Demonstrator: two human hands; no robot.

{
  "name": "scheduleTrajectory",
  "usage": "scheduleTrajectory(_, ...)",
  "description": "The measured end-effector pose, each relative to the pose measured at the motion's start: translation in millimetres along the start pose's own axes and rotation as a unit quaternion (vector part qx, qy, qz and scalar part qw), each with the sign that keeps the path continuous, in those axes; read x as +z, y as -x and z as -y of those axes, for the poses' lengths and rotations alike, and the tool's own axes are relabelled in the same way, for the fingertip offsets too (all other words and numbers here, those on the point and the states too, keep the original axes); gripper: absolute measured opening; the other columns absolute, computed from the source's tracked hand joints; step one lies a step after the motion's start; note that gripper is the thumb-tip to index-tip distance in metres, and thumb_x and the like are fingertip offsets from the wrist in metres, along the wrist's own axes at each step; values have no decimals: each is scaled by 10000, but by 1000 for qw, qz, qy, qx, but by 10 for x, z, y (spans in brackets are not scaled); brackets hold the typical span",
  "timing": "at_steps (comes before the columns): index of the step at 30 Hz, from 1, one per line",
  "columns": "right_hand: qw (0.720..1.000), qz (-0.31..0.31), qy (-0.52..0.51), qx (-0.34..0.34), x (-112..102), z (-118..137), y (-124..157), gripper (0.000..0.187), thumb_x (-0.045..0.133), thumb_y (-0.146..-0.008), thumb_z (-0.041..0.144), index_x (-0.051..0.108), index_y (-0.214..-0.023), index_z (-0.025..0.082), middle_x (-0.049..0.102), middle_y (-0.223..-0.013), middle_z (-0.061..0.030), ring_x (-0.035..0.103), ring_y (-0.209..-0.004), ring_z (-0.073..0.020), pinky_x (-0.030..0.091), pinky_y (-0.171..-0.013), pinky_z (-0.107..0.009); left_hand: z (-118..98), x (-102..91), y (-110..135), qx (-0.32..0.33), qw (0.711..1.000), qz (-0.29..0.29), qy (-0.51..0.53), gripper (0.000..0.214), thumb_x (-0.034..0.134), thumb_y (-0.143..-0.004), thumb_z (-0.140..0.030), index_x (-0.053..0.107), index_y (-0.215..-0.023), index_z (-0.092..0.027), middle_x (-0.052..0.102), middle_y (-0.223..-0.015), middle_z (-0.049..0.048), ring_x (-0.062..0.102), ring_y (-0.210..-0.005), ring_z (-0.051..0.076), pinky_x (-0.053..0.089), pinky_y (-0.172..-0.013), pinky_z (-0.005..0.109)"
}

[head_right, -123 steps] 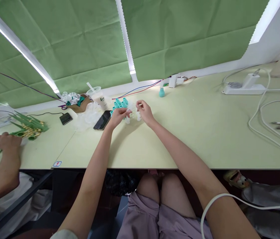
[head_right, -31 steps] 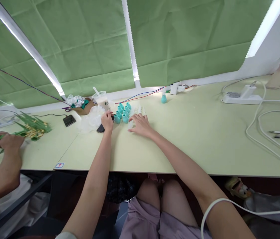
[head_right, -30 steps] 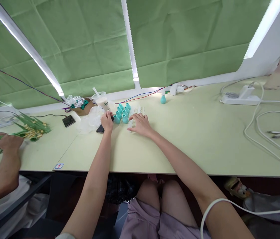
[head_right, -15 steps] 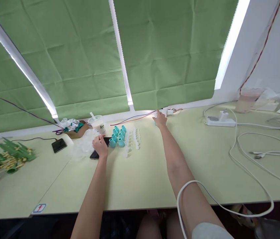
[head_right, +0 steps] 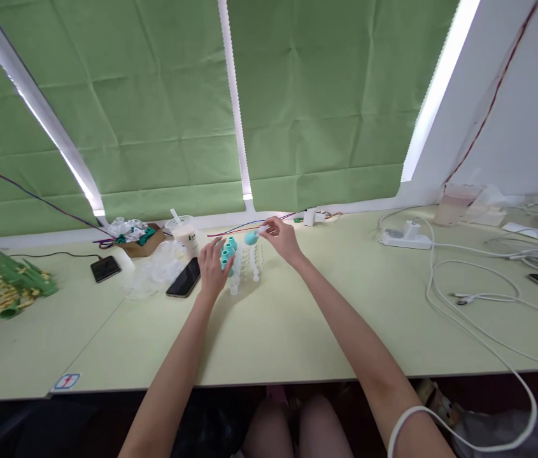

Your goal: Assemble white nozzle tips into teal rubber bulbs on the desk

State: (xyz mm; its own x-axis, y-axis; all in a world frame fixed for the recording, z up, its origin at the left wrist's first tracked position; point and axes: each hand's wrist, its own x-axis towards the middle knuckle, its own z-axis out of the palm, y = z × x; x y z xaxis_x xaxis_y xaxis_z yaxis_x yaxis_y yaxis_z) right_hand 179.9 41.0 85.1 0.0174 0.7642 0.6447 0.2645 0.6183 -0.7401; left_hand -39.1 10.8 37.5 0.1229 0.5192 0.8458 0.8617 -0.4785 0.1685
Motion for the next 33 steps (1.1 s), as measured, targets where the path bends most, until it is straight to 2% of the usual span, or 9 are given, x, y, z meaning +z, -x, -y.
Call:
scheduleTrajectory(2,999,40,-36,2,109,194,228,343,645,-705,343,636,-1030,234,687,-942,-25,633,-765,-153,536,-742,-313,-198,-15,23,63,998,19,5,466,437,-885,-397,443,-1305,-196,511,-1312,122,428,-1238,252,307,-1006,380)
scheduleTrajectory(5,995,49,-85,20,250,237,511,251,648,-698,352,696,-910,226,699,-925,-33,643,-768,-171,543,-751,-327,-326,-1,64,105,993,53,2,391,379,-918,-346,486,-1264,-198,618,-1158,106,543,-1105,217,349,-957,351)
scheduleTrajectory(10,992,-10,-94,85,351,27,689,193,703,-633,348,720,-775,220,707,-740,-30,650,-680,-200,553,-706,-366,-226,62,78,137,986,96,-10,324,414,-907,-359,576,-1149,-218,671,-965,86,611,-937,206,410,-865,346)
scheduleTrajectory(15,994,-70,-63,50,332,-36,708,186,707,-635,392,697,-705,220,708,-742,-33,651,-693,-209,557,-733,-387,-180,101,78,138,982,125,-8,315,424,-898,-386,610,-1066,-197,663,-929,108,614,-905,221,452,-785,345)
scheduleTrajectory(18,989,-133,-43,53,264,-40,690,239,686,-656,430,652,-720,203,700,-817,-52,645,-763,-207,561,-732,-375,-167,99,72,83,990,115,24,313,456,-876,-425,631,-987,-191,666,-905,116,618,-901,233,467,-796,361)
scheduleTrajectory(21,982,-165,-54,76,162,-90,647,289,627,-707,424,617,-893,203,672,-934,-59,632,-842,-187,564,-690,-327,-102,48,13,-39,994,63,80,295,551,-815,-460,645,-920,-201,676,-892,100,630,-863,222,481,-810,362)
scheduleTrajectory(26,987,-113,-64,91,55,-282,600,289,538,-767,347,616,-1006,204,639,-1014,-49,644,-767,-132,528,-772,-307,181,-122,-136,-219,942,56,249,428,676,-689,-426,621,-1038,-185,670,-838,46,639,-726,150,517,-689,278)
scheduleTrajectory(29,992,-64,-29,108,38,-360,608,205,563,-749,329,659,-881,204,673,-958,-35,644,-775,-148,504,-782,-318,362,-189,-146,-252,921,116,274,449,699,-634,-424,639,-1003,-174,662,-810,42,635,-705,155,505,-632,264)
scheduleTrajectory(33,993,-23,35,114,15,-360,615,166,597,-737,347,672,-839,239,700,-910,-1,639,-791,-162,481,-742,-314,462,-228,-98,-232,939,155,199,382,718,-609,-431,661,-897,-187,664,-785,34,606,-675,147,478,-647,272)
